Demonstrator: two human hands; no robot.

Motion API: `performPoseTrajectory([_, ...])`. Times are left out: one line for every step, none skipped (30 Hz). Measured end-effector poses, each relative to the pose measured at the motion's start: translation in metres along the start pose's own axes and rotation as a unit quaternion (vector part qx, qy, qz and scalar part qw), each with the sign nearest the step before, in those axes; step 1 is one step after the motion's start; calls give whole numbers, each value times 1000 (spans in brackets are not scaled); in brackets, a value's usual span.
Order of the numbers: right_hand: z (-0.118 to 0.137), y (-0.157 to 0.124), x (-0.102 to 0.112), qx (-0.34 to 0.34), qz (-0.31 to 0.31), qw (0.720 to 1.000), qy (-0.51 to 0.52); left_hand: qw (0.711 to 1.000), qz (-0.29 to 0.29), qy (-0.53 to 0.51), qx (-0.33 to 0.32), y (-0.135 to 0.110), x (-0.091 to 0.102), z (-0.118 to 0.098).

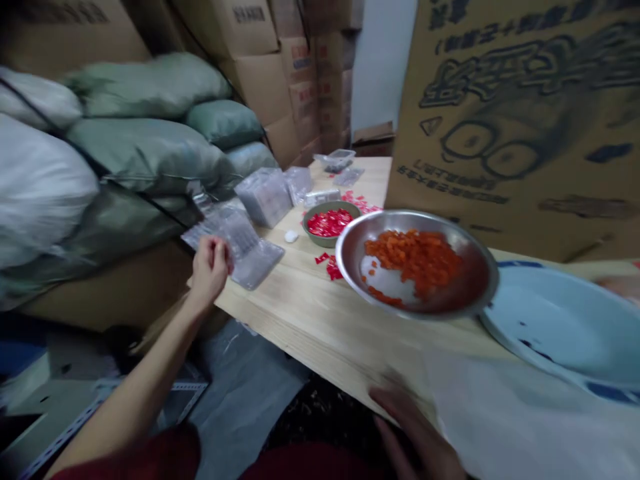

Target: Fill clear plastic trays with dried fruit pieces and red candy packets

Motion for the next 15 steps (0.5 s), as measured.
performPoseTrajectory([10, 5, -7, 12, -20, 1000, 5, 993, 48, -94, 45, -41, -27, -2])
performPoseTrajectory([22, 10, -15, 36, -33, 999, -1, 974, 91, -179, 101, -85, -54, -4])
performPoseTrajectory([32, 16, -23, 69, -44, 997, -15, 946, 127, -252, 160, -129, -80, -5])
performPoseTrajectory([39, 23, -34, 94, -30, 994, -38, 914, 150, -305, 223, -173, -104, -6])
performPoseTrajectory([42, 28, -44, 111, -16, 992, -65, 885, 159, -335, 281, -213, -123, -5])
performPoseTrajectory([40, 33, -53, 119, 1, 989, -91, 863, 163, -356, 319, -245, -139, -6])
performPoseTrajectory([34, 36, -60, 120, 16, 986, -115, 842, 173, -373, 348, -271, -153, -7])
performPoseTrajectory([24, 37, -65, 116, 26, 984, -135, 824, 190, -385, 371, -289, -163, -7])
performPoseTrajectory([12, 37, -69, 109, 32, 982, -151, 806, 221, -391, 386, -299, -171, -8])
performPoseTrajectory([-1, 35, -70, 103, 33, 981, -163, 789, 266, -388, 395, -303, -177, -9])
performPoseTrajectory([-13, 33, -71, 101, 34, 979, -171, 773, 323, -372, 399, -301, -180, -9])
performPoseTrajectory([-25, 30, -70, 102, 35, 978, -177, 761, 382, -346, 394, -293, -180, -9])
performPoseTrajectory([-35, 28, -70, 105, 38, 977, -180, 758, 431, -312, 377, -280, -177, -8])
performPoseTrajectory([-43, 26, -69, 110, 41, 977, -180, 769, 461, -275, 348, -260, -174, -6])
performPoseTrajectory([-48, 24, -68, 117, 40, 976, -178, 795, 468, -239, 304, -234, -171, -3])
Point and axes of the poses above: each hand's wrist, its own y-axis towards the middle knuckle, its own x-axis out of the back of the hand, z = x × y, the point moved 6 cm from there along y, towards the middle knuckle, and after that the axes turned 11 degrees about -y, right-handed, at the moved point
